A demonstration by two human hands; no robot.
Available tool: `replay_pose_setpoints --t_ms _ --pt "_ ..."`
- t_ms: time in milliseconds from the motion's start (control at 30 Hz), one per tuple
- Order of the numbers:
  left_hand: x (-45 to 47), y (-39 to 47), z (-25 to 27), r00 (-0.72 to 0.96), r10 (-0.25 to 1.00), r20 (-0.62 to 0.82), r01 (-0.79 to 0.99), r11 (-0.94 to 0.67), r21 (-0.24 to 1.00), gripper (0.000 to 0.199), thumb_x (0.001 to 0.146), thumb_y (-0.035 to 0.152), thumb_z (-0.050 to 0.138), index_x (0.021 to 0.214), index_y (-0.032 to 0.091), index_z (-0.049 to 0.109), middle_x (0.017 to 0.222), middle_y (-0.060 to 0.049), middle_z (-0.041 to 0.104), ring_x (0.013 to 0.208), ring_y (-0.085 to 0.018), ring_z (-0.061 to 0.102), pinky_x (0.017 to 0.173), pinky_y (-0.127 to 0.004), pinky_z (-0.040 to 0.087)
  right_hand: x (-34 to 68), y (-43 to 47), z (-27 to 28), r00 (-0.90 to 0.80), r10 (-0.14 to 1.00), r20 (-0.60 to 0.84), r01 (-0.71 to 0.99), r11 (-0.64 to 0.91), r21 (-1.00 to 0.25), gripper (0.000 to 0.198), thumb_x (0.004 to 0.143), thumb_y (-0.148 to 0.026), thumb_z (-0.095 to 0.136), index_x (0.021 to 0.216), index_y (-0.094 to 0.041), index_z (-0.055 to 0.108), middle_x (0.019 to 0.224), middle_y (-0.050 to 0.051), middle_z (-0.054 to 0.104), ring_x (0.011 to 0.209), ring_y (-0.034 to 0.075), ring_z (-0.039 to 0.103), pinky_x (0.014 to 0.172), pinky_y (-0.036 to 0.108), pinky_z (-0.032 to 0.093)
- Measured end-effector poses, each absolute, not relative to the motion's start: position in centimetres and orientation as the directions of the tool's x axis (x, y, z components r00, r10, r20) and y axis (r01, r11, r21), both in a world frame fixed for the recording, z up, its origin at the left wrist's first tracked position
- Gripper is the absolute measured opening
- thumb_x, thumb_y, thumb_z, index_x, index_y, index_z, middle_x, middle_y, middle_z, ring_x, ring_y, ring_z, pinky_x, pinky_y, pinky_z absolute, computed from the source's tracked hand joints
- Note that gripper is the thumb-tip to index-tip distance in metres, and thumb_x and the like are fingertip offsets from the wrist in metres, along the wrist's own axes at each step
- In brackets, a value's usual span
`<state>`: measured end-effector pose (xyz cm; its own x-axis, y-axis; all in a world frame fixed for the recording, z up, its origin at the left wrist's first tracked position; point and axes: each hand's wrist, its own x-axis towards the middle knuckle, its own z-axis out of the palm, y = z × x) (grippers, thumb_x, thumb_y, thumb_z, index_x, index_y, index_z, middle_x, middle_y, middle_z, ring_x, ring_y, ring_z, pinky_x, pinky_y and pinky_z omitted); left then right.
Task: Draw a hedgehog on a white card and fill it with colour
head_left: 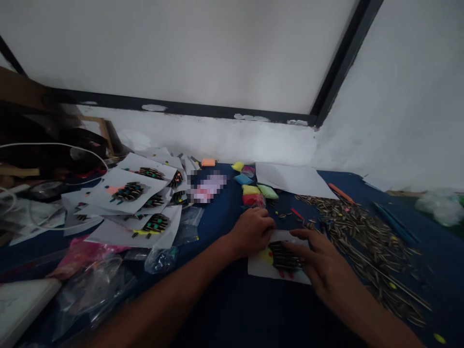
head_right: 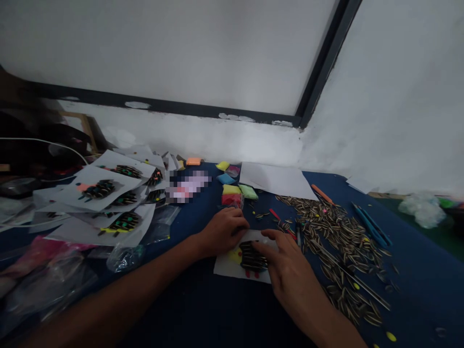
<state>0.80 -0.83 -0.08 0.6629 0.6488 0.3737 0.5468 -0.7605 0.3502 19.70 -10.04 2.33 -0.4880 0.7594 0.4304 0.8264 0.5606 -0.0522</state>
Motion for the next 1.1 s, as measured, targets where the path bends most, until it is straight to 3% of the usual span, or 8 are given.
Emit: replay_pose_setpoints --t_ms 267,400,533,600,700,833,967,1100 --pt "0.9 -0.8 -0.3 0.654 0.647 0.392 0.541 -0.762 0.356 0.018 0.084 0.018 0.05 0.086 0.016 0.068 0.086 -0.005 0.061 0.084 -0.017 0.055 0.077 -0.03 0.042 20.0 -10.2 2.3 -0.463 0.789 0.403 0.841 0.535 -0.08 0.044 0.083 -0.007 0.039 0.115 -0.025 0.064 0.12 0.012 0.058 0.11 0.026 0.057 0.085 0.045 0.052" --pt "0.9 -0.8 -0.2 0.655 0.653 0.381 0.544 -0.757 0.362 0.019 0.084 0.018 0.049 0.087 0.016 0.068 0.087 -0.006 0.062 0.086 -0.018 0.056 0.079 -0.031 0.042 20.2 -10.0 2.5 -0.423 0.781 0.46 0.863 0.501 -0.058 0.039 0.085 -0.01 0.038 0.114 -0.021 0.062 0.115 0.013 0.06 0.105 0.026 0.058 0.083 0.044 0.05" --pt "0.8 -0.9 0.0 0.658 0.655 0.372 0.547 -0.755 0.362 0.02 0.084 0.017 0.048 0.086 0.016 0.068 0.086 -0.006 0.061 0.083 -0.018 0.055 0.078 -0.031 0.042 20.7 -9.7 3.4 -0.309 0.831 0.463 0.911 0.398 -0.106 0.019 0.091 -0.026 0.043 0.082 -0.02 0.059 0.092 0.01 0.063 0.086 0.022 0.06 0.074 0.037 0.048" --pt "0.8 -0.9 0.1 0.661 0.65 0.375 0.541 -0.759 0.361 0.02 0.084 0.017 0.049 0.087 0.016 0.068 0.087 -0.006 0.062 0.084 -0.018 0.055 0.078 -0.031 0.042 21.1 -9.6 3.8 -0.256 0.87 0.421 0.936 0.331 -0.117 0.027 0.09 -0.033 0.045 0.066 -0.022 0.046 0.073 0.004 0.057 0.07 0.019 0.056 0.062 0.032 0.044" --pt "0.8 -0.9 0.1 0.662 0.652 0.37 0.542 -0.757 0.365 0.02 0.084 0.017 0.049 0.087 0.016 0.068 0.087 -0.006 0.062 0.084 -0.017 0.056 0.078 -0.031 0.042 21.4 -9.6 4.0 -0.223 0.881 0.418 0.956 0.28 -0.081 0.029 0.086 -0.029 0.044 0.059 -0.024 0.034 0.059 0.0 0.046 0.057 0.017 0.049 0.054 0.028 0.035" --pt "0.8 -0.9 0.0 0.659 0.652 0.376 0.542 -0.758 0.364 0.019 0.085 0.018 0.049 0.086 0.016 0.068 0.086 -0.006 0.062 0.083 -0.017 0.056 0.078 -0.03 0.042 21.6 -9.7 3.8 -0.21 0.892 0.4 0.962 0.263 -0.08 0.02 0.08 -0.022 0.044 0.061 -0.023 0.04 0.061 0.001 0.049 0.058 0.016 0.05 0.054 0.027 0.033" --pt "0.8 -0.9 0.1 0.651 0.66 0.375 0.539 -0.75 0.384 0.019 0.084 0.016 0.049 0.087 0.016 0.068 0.088 -0.006 0.064 0.084 -0.017 0.057 0.079 -0.029 0.043 22.0 -9.6 3.6 -0.172 0.949 0.264 0.97 0.21 -0.123 0.018 0.084 -0.03 0.046 0.067 -0.023 0.049 0.065 0.001 0.057 0.057 0.016 0.054 0.052 0.025 0.034" --pt "0.8 -1.0 0.5 0.626 0.694 0.355 0.564 -0.718 0.408 0.019 0.084 0.015 0.049 0.089 0.017 0.068 0.089 -0.005 0.066 0.086 -0.018 0.059 0.08 -0.029 0.045 22.2 -9.5 3.5 -0.138 0.968 0.207 0.985 0.157 -0.076 0.024 0.088 -0.036 0.042 0.069 -0.024 0.05 0.059 0.001 0.059 0.051 0.017 0.056 0.049 0.026 0.031"
